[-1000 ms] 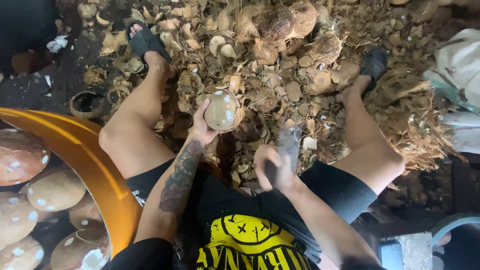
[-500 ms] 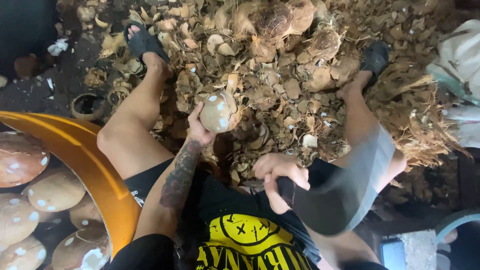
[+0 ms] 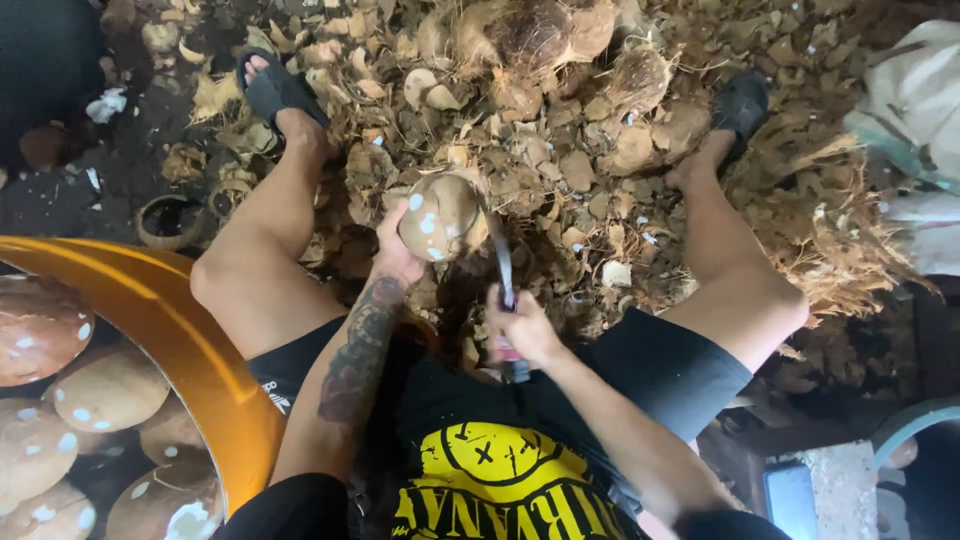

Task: A person sits on the ground and uses a knife to scrape and clean the outer shells of coconuts, occasionally pouring liquid into a bucket.

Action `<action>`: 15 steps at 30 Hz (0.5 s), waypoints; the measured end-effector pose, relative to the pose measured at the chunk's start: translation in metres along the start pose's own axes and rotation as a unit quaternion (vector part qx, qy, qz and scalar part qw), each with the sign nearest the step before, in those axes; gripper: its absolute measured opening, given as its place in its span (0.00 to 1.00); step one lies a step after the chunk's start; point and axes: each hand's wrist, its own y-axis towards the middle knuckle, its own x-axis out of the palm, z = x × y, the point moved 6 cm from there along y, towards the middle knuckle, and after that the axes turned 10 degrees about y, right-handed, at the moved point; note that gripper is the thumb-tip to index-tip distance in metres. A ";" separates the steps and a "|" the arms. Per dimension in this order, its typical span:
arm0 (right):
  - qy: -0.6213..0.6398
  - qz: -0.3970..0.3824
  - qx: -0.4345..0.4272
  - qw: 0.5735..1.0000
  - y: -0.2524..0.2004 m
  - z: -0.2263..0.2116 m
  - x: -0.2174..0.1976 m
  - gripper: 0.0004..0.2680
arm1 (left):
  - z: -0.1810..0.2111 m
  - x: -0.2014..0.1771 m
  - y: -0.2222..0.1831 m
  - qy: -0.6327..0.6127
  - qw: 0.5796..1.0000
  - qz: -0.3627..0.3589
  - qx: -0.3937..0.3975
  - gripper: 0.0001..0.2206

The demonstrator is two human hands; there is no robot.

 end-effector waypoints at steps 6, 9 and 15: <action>0.665 -0.205 -0.035 0.717 -0.029 -0.083 0.018 0.05 | -0.004 -0.010 0.000 -0.080 0.994 -0.069 0.000 0.19; 0.521 -0.208 -0.258 0.787 -0.066 -0.131 -0.019 0.05 | 0.013 -0.027 0.015 -0.061 0.997 -0.030 0.033 0.31; 0.066 0.043 -0.654 0.753 -0.079 -0.099 -0.029 0.06 | 0.009 -0.025 0.004 -0.015 0.998 0.060 0.007 0.23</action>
